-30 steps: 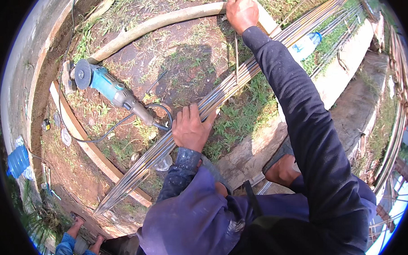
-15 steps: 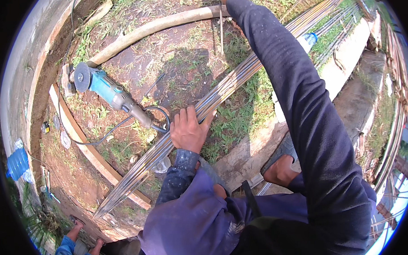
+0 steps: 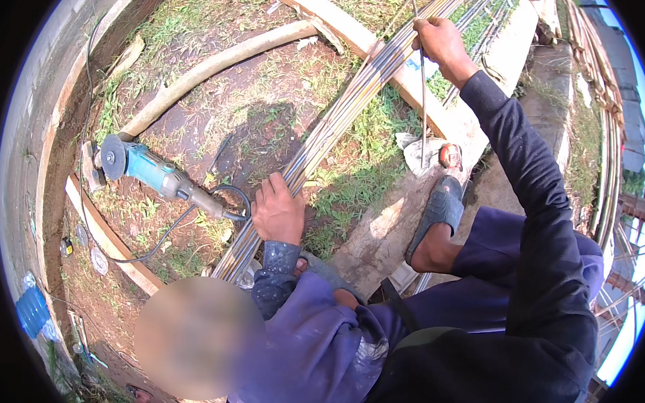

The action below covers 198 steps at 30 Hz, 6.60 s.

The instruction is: The person measures a bundle of metal rods with a tape measure, marks the cut line, and uses an angle grinder to cut the rods. The cut pieces are separated and set aside.

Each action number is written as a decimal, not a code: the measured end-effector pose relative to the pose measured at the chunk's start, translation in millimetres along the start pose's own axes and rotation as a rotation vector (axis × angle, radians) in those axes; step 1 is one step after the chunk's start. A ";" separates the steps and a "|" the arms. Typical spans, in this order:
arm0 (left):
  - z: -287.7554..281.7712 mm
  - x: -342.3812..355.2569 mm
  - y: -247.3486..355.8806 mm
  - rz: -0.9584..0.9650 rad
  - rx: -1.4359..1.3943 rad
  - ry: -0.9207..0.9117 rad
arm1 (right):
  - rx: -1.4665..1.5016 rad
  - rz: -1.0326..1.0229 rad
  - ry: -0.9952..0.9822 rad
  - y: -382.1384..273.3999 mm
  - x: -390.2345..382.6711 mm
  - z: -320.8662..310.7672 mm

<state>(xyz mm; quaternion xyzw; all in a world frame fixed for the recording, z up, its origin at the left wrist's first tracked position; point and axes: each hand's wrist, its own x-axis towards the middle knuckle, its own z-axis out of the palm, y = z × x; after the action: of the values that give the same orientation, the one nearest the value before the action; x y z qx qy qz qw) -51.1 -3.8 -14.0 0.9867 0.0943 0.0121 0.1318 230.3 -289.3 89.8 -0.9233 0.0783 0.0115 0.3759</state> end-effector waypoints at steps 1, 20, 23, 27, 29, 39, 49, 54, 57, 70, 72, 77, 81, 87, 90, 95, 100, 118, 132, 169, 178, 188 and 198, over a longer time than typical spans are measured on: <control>-7.5 1.4 -2.1 -0.007 -0.031 -0.060 | -0.013 0.099 -0.006 8.7 -11.5 -13.3; -22.8 22.0 -23.5 0.078 -0.063 -0.342 | 0.373 0.515 -0.315 70.8 -225.5 57.1; -25.4 22.5 -22.2 0.091 -0.060 -0.341 | -0.202 0.044 -0.199 87.1 -240.7 67.3; -24.4 23.7 -21.6 0.087 -0.074 -0.367 | -0.174 -0.009 -0.269 96.9 -230.5 61.4; -25.2 22.1 -20.8 0.085 -0.103 -0.360 | -0.235 -0.042 -0.270 82.5 -212.2 51.0; -10.5 9.8 -24.3 0.096 -0.212 -0.228 | -0.325 -0.507 -0.355 -85.7 -136.0 99.2; -46.7 -78.3 -29.7 0.073 -0.405 0.145 | -0.330 -0.739 -0.695 -179.4 -240.3 269.0; -48.0 -139.8 -22.7 -0.147 -0.617 0.224 | -0.339 -0.755 -0.664 -181.8 -258.1 323.2; -53.6 -164.1 -30.5 -0.265 -0.613 0.289 | -0.419 -0.723 -0.585 -185.7 -268.1 340.0; -70.6 -176.0 -58.0 -0.616 -0.670 0.380 | -0.698 -1.044 -1.201 -237.1 -166.4 256.8; -65.0 -164.9 -54.4 -0.495 -0.537 0.414 | -0.846 -1.264 -0.941 -217.6 -126.0 214.4; -62.5 -133.3 -33.9 -0.479 -0.790 0.265 | -0.605 -0.839 -0.900 -148.7 -89.6 80.2; -71.5 -96.3 -13.1 -0.227 -0.854 0.148 | -0.570 -0.489 -0.615 -33.2 -86.8 -9.6; -75.0 -67.2 4.9 -0.043 -0.880 -0.049 | -0.824 0.172 -0.487 137.8 -136.6 -95.0; -58.1 -65.5 4.3 -0.071 -0.899 -0.174 | -0.785 0.326 -0.328 218.4 -180.9 -75.4; -46.2 -63.0 23.1 -0.062 -0.948 -0.302 | -0.770 0.000 -0.117 202.0 -188.2 -39.6; -41.8 -57.1 31.3 -0.037 -1.044 -0.342 | -0.307 0.332 -0.445 159.1 -170.5 -34.8; -35.4 -94.8 -8.0 -0.746 -1.952 -0.419 | 0.821 0.186 -1.036 10.9 -276.9 94.0; -7.2 -136.9 -18.5 -0.553 -1.584 -0.397 | 0.059 -0.363 -1.301 -13.8 -310.2 101.9; -124.1 -389.4 -466.2 -1.429 -1.409 1.668 | -0.523 -1.004 -1.166 -101.0 -193.5 74.0; -121.9 -286.9 -372.9 -1.342 -1.399 1.657 | -0.365 -1.147 -1.060 -143.2 -277.5 129.8; -118.3 -291.1 -378.6 -1.646 -1.326 1.981 | -0.334 -1.079 -1.084 -127.5 -286.2 130.0; -97.6 -290.1 -409.8 -1.885 -0.496 1.244 | -0.366 -0.949 -1.138 -118.9 -290.5 124.9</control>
<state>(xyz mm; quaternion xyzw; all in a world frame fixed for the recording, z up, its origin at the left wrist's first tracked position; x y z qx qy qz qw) -415.6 354.7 -27.0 0.2954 0.8366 0.4111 0.2093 -33.6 -79.1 105.9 -0.7572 -0.5357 0.3358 0.1640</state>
